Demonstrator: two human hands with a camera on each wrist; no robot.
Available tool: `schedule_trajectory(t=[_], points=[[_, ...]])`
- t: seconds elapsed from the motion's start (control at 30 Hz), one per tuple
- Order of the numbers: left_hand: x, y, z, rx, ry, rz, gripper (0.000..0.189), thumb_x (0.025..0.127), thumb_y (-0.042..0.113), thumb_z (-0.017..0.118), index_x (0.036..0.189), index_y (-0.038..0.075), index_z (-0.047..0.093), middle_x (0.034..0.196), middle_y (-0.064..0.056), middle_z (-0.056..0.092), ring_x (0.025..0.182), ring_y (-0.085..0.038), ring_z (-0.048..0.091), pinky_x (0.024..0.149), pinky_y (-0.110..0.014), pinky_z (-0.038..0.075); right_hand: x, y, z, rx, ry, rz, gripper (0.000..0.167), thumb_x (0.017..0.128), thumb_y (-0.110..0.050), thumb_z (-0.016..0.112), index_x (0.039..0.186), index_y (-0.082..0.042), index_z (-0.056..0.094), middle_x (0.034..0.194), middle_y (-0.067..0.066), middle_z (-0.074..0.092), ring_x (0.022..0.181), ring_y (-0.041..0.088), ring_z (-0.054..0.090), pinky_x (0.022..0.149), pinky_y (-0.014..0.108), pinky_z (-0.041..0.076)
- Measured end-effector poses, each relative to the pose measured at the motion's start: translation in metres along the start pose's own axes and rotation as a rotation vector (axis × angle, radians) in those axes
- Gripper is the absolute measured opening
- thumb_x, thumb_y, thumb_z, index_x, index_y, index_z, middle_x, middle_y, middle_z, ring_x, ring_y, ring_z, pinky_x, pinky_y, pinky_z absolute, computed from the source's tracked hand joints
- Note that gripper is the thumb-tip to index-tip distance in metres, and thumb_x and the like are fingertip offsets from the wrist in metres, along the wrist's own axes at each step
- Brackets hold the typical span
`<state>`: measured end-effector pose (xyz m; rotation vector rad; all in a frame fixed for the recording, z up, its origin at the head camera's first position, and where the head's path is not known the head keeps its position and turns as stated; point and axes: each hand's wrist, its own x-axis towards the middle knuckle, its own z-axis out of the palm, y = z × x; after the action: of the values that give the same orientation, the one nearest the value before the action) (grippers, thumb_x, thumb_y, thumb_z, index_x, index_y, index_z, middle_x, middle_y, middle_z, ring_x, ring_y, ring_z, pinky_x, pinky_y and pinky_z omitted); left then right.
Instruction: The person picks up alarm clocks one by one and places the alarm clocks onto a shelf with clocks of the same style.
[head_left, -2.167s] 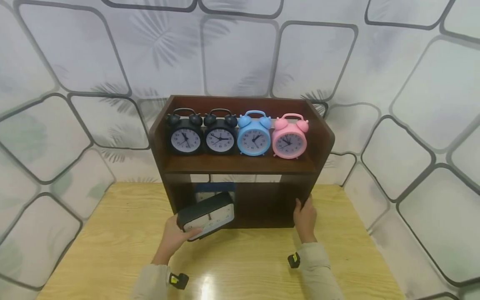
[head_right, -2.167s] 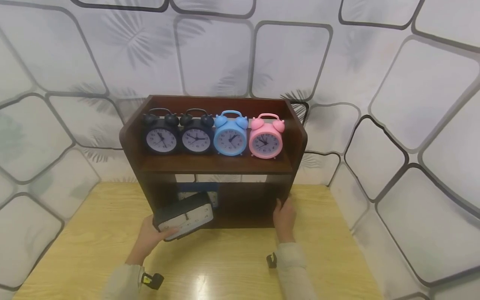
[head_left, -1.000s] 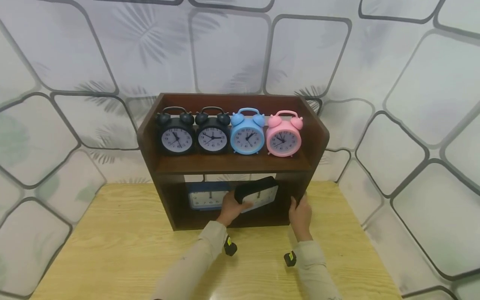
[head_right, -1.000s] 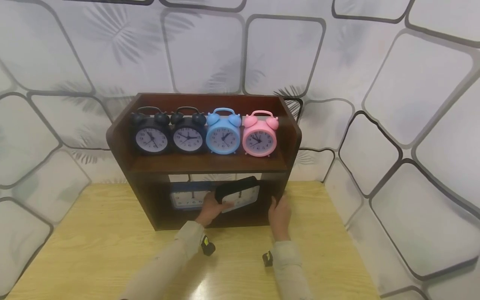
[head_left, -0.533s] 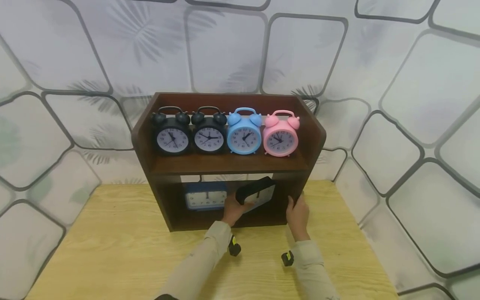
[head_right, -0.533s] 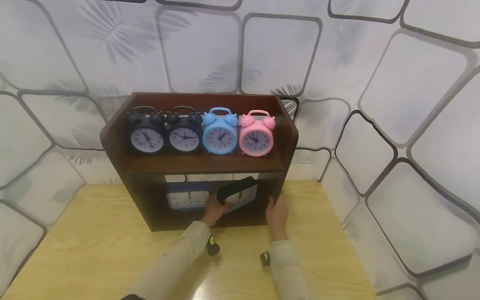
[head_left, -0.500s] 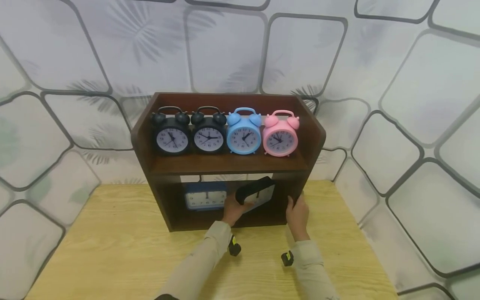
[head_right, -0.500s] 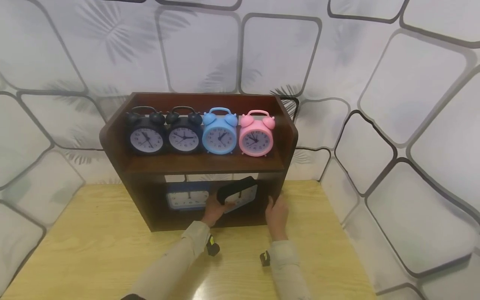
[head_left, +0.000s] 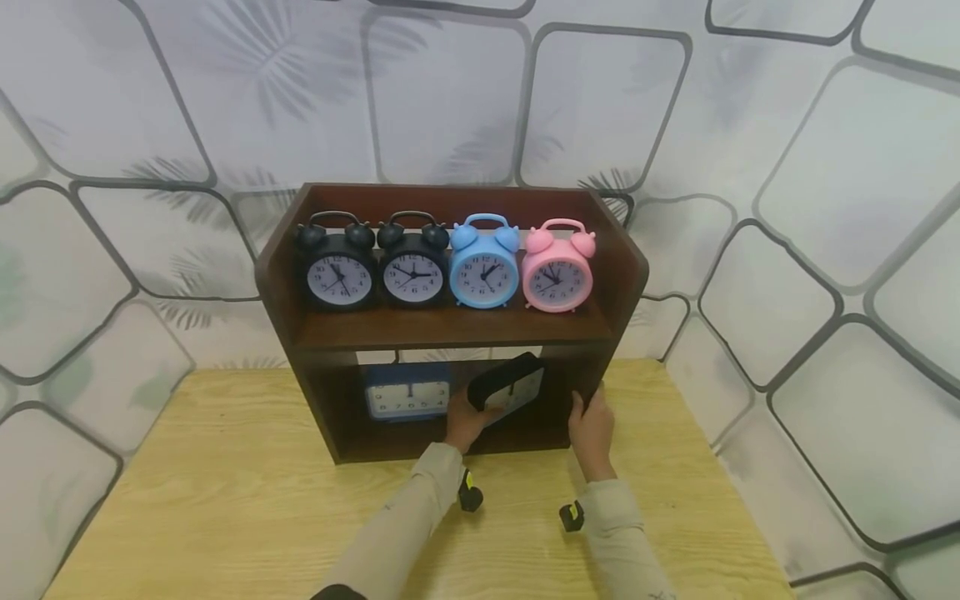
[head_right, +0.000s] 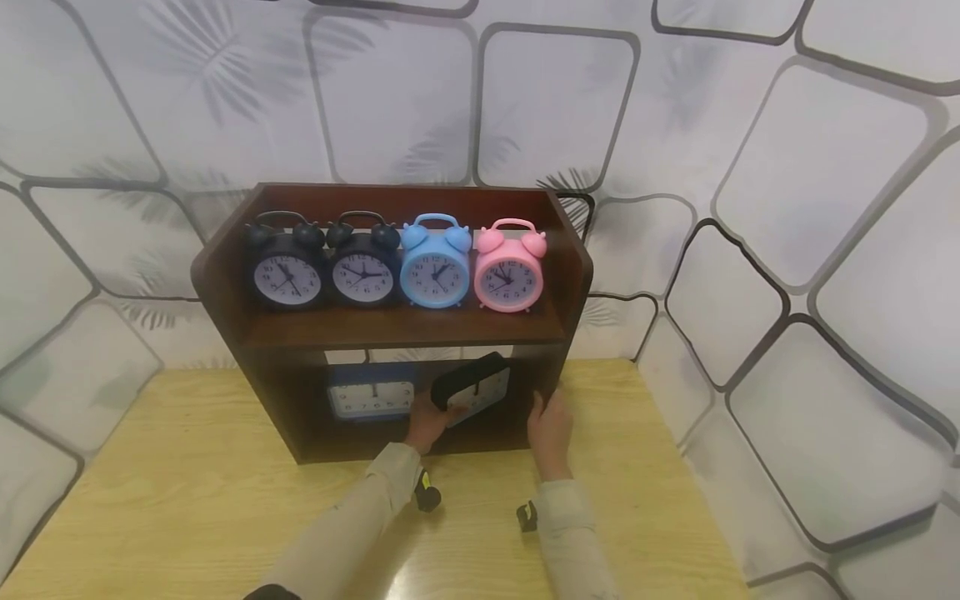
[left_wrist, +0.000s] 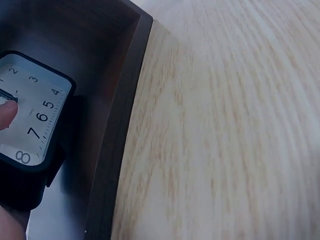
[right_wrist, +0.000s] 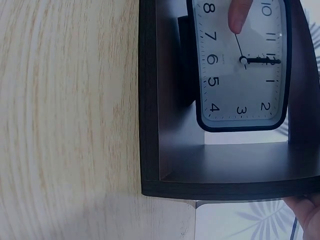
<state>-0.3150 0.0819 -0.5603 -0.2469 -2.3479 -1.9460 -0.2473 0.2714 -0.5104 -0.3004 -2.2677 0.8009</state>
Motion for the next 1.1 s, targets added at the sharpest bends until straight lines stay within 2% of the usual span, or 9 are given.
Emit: schedule_trajectory(t=[0.3, 0.6, 0.8, 0.93, 1.1], points=[[0.002, -0.005, -0.004, -0.039, -0.013, -0.036, 0.062, 0.07, 0.014, 0.082, 0.123, -0.001, 0.054, 0.122, -0.023, 0.059, 0.117, -0.04, 0.053, 0.099, -0.052, 0.041, -0.001, -0.002, 0.001, 0.0, -0.001, 0.008, 0.041, 0.091, -0.011, 0.057, 0.121, 0.013, 0.045, 0.09, 0.039, 0.061, 0.081, 0.056, 0.059, 0.07, 0.06, 0.045], [-0.007, 0.003, -0.006, 0.068, -0.003, 0.001, 0.067, 0.076, 0.016, 0.077, 0.131, -0.002, 0.044, 0.125, -0.025, 0.056, 0.118, -0.041, 0.052, 0.099, -0.054, 0.04, -0.001, -0.001, 0.0, 0.003, -0.004, 0.016, 0.04, 0.091, -0.009, 0.056, 0.122, 0.014, 0.044, 0.09, 0.04, 0.06, 0.082, 0.056, 0.058, 0.071, 0.06, 0.044], [-0.017, 0.005, -0.002, 0.141, 0.074, 0.04, 0.062, 0.079, 0.012, 0.073, 0.132, -0.003, 0.043, 0.123, -0.025, 0.057, 0.116, -0.041, 0.054, 0.098, -0.052, 0.042, 0.001, 0.001, 0.0, 0.0, 0.002, 0.017, 0.039, 0.091, -0.009, 0.057, 0.121, 0.013, 0.045, 0.09, 0.039, 0.061, 0.081, 0.056, 0.058, 0.071, 0.06, 0.044], [-0.026, 0.007, 0.001, 0.146, 0.167, 0.072, 0.059, 0.08, 0.009, 0.072, 0.132, 0.0, 0.046, 0.125, -0.023, 0.058, 0.116, -0.039, 0.055, 0.099, -0.05, 0.042, 0.001, 0.001, 0.0, 0.01, -0.002, 0.024, 0.038, 0.091, -0.01, 0.056, 0.12, 0.012, 0.046, 0.092, 0.039, 0.061, 0.082, 0.056, 0.059, 0.071, 0.06, 0.045], [-0.037, 0.008, 0.004, 0.123, 0.295, 0.043, 0.052, 0.08, 0.006, 0.072, 0.128, 0.001, 0.052, 0.124, -0.021, 0.059, 0.117, -0.037, 0.055, 0.1, -0.048, 0.042, 0.0, 0.0, 0.001, 0.018, -0.005, 0.021, 0.037, 0.091, -0.01, 0.056, 0.12, 0.012, 0.046, 0.092, 0.039, 0.061, 0.083, 0.056, 0.059, 0.072, 0.06, 0.044]])
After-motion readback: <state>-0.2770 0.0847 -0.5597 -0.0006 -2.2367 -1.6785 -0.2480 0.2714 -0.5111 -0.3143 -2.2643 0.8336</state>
